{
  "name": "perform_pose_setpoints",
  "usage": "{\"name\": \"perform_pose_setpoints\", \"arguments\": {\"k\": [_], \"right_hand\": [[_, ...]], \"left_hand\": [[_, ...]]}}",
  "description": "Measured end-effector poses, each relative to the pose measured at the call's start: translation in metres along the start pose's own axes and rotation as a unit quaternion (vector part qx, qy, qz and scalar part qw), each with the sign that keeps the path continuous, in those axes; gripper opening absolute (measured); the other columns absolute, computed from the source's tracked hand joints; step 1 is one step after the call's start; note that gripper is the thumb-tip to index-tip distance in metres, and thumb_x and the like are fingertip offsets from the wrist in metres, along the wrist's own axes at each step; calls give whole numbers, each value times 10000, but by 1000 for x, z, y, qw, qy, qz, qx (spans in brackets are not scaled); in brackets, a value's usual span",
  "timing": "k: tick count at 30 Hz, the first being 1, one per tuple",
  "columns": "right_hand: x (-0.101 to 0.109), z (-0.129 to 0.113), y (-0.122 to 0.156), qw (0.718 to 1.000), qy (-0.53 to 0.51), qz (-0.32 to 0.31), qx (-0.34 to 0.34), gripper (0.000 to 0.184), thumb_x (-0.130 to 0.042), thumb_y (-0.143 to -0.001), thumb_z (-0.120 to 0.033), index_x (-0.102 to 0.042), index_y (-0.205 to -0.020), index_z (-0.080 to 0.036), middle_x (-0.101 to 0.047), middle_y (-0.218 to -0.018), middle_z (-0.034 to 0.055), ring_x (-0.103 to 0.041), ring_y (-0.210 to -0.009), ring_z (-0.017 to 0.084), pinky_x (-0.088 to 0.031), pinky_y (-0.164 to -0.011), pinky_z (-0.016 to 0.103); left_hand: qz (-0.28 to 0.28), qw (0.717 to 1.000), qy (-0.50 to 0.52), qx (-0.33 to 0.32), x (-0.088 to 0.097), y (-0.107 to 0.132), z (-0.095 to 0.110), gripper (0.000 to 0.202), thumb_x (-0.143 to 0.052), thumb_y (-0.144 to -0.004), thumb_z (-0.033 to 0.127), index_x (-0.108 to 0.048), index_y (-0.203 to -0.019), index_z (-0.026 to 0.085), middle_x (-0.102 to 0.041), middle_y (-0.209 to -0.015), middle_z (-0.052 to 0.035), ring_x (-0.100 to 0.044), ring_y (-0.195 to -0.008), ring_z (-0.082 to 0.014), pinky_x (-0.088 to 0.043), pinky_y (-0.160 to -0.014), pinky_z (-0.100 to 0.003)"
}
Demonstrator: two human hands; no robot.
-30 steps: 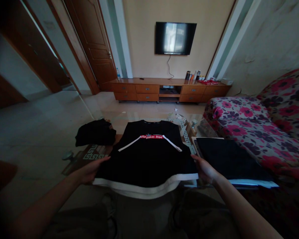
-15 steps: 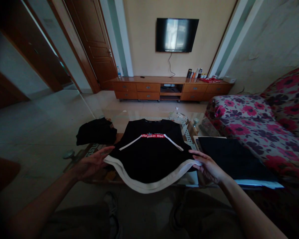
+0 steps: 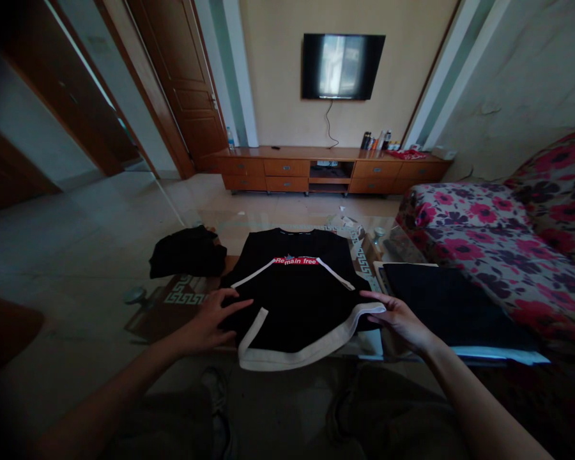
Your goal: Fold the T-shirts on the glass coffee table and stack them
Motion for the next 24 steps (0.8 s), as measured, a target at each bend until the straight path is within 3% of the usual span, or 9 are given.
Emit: {"name": "perform_pose_setpoints", "arguments": {"k": [4, 8, 11, 14, 16, 19, 22, 24], "right_hand": [[0, 0, 0, 1000, 20, 0, 12, 751, -889, -654, -291, -626, -1353, -211, -742, -976, 26, -698, -883, 177, -570, -865, 297], [0, -2, 0, 998, 58, 11, 30, 711, -866, -690, -354, -638, -1348, -215, -723, -1025, 42, -681, -915, 192, -569, -857, 310], [3, -12, 1, 989, 126, 32, 71, 601, -833, -724, -431, -706, -1270, -214, -691, -1164, 76, -652, -1052, 237, -543, -939, 346], [5, -32, 7, 967, 215, 56, 128, 468, -813, -726, -496, -794, -1098, -213, -580, -1405, 96, -522, -1302, 309, -444, -1096, 389], [2, -44, 12, 962, 231, 36, 142, 429, -796, -735, -514, -808, -1049, -222, -493, -1519, 79, -441, -1389, 340, -409, -1133, 418], [-1, -57, 22, 968, 212, -15, 131, 400, -772, -755, -504, -807, -1047, -233, -526, -1505, 63, -409, -1425, 359, -373, -1159, 467], [1, -61, 35, 980, 167, -61, 94, 429, -762, -742, -483, -800, -1078, -218, -625, -1397, 97, -409, -1429, 371, -323, -1185, 477], [5, -55, 44, 985, 132, -96, 56, 437, -761, -719, -483, -799, -1048, -196, -655, -1347, 137, -445, -1400, 391, -356, -1156, 483]], "left_hand": [[-46, 999, 7, -25, -20, -6, 18, 961, -589, -773, 120, -183, -1611, 356, -218, -1658, -69, -185, -1505, -347, -151, -1201, -574], [-86, 996, 22, -8, -42, -13, 14, 906, -543, -834, 150, -130, -1621, 331, -429, -1538, -101, -372, -1404, -303, -189, -1174, -536], [-73, 997, -6, 1, -44, -21, 11, 770, -552, -865, 170, -301, -1577, 324, -543, -1368, -100, -470, -1267, -278, -246, -1110, -499], [-65, 998, -8, -7, -33, -29, 14, 417, -570, -894, 197, -641, -1295, 288, -614, -1159, -70, -525, -1132, -245, -264, -1069, -460], [-81, 996, 24, -5, -21, -30, 15, 210, -572, -929, 269, -731, -1064, 247, -632, -1014, -51, -558, -1014, -213, -310, -1029, -420], [-106, 986, 130, 18, 9, -23, 7, 300, -545, -961, 436, -735, -982, 205, -643, -938, -44, -569, -886, -182, -422, -890, -320], [-154, 956, 243, 54, 34, -1, -11, 354, -616, -905, 522, -734, -922, 188, -646, -885, -25, -573, -826, -169, -458, -774, -259], [-195, 930, 306, 53, 46, 17, -19, 343, -692, -847, 525, -755, -850, 187, -649, -838, -36, -589, -823, -180, -472, -790, -270]]}}
Point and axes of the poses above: each hand's wrist, its own y-axis away from the middle knuckle, its own x-axis out of the back of the hand, z = x × y, the point moved 9 cm from there along -y, towards the middle knuckle
